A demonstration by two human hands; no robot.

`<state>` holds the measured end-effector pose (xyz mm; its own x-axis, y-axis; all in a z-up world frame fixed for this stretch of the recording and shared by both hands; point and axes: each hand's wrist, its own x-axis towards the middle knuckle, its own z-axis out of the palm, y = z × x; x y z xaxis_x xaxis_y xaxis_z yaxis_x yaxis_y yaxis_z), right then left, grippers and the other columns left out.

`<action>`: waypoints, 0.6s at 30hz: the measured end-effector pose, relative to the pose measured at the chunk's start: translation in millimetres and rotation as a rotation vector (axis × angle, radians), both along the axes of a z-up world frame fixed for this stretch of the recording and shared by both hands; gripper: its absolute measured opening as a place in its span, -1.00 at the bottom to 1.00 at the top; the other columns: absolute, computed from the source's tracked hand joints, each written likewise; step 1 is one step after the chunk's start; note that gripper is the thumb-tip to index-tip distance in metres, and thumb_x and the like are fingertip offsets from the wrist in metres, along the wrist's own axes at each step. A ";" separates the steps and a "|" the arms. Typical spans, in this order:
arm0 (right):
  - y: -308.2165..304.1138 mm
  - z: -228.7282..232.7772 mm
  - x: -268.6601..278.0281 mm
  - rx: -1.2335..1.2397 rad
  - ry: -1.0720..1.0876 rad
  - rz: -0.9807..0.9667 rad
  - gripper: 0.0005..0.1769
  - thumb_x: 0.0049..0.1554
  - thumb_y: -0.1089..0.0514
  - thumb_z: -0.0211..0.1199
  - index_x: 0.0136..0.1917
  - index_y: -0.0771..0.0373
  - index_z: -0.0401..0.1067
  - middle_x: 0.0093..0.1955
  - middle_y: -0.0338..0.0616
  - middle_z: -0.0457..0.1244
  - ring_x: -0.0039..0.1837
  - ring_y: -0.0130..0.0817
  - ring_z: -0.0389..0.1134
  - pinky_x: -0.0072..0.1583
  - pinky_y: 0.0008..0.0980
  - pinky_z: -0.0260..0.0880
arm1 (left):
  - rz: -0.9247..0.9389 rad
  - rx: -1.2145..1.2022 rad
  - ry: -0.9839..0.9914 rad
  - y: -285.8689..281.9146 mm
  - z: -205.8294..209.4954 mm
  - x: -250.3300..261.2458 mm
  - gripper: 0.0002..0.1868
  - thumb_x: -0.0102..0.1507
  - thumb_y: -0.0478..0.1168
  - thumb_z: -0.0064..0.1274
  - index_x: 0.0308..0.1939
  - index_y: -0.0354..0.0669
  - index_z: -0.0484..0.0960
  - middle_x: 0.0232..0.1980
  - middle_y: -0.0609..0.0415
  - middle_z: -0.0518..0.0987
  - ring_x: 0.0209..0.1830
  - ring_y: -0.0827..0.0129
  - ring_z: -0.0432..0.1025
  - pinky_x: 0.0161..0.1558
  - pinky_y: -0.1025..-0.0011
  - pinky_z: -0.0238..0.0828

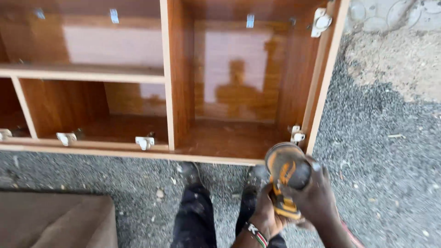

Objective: The person uses an electric orbital sander to smooth the interior surfaces of a wooden cabinet. They systematically sand the shelves, side panels, and bottom sections of the cabinet while working outdoors on a gravel surface.

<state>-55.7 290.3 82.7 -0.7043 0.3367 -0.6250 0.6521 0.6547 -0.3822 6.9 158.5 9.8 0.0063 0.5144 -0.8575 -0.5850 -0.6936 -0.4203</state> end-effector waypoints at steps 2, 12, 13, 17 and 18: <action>-26.9 7.6 -43.2 -0.025 -0.021 0.068 0.40 -0.23 -0.17 0.85 0.79 -0.05 0.30 0.60 0.10 0.31 0.58 0.21 0.39 0.44 0.29 0.48 | 0.044 0.059 0.001 -33.3 13.2 -11.8 -0.32 0.59 0.37 -0.03 0.22 -0.15 0.84 0.11 -0.19 0.86 0.03 -0.10 0.73 0.15 -0.21 0.66; -295.2 55.4 -164.7 -0.234 -0.311 0.213 -0.13 -0.13 -0.19 0.64 0.44 -0.19 0.47 0.31 -0.13 0.51 0.25 -0.12 0.60 0.30 0.00 0.59 | 0.222 -0.107 0.050 -275.9 104.2 -93.2 -0.42 0.64 0.04 -0.22 -0.17 -0.40 0.63 -0.34 -0.36 0.60 -0.57 0.00 0.30 -0.42 0.12 0.31; -321.8 60.3 -163.4 -0.223 -0.311 0.207 -0.13 -0.13 -0.19 0.64 0.44 -0.19 0.47 0.31 -0.13 0.51 0.25 -0.12 0.60 0.30 0.00 0.59 | 0.218 -0.094 0.050 -301.1 101.4 -87.6 -0.42 0.64 0.04 -0.22 -0.17 -0.40 0.63 -0.34 -0.36 0.60 -0.57 0.00 0.30 -0.42 0.12 0.31; -385.6 76.0 -160.8 -0.290 -0.320 0.189 0.07 -0.10 -0.16 0.75 0.58 -0.10 0.33 0.36 -0.06 0.30 0.23 0.09 0.58 0.20 0.11 0.74 | 0.198 -0.175 0.148 -365.7 82.6 -73.0 -0.40 0.71 0.12 -0.24 -0.08 -0.31 0.67 -0.31 -0.20 0.67 -0.49 0.02 0.50 -0.50 0.15 0.44; -395.8 79.3 -158.2 -0.285 -0.305 0.180 0.06 -0.07 -0.17 0.69 0.61 -0.06 0.31 0.35 -0.05 0.29 0.24 0.28 0.61 0.28 0.28 0.71 | 0.153 -0.232 0.121 -377.7 77.6 -68.1 -0.37 0.72 0.13 -0.27 -0.08 -0.29 0.70 -0.31 -0.17 0.72 -0.46 0.00 0.60 -0.48 0.12 0.55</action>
<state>-213.8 -105.5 162.0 -0.5052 0.0102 -0.8629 0.6480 0.6649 -0.3715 -61.2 -219.2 87.4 -0.1654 0.2913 -0.9422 -0.5024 -0.8470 -0.1737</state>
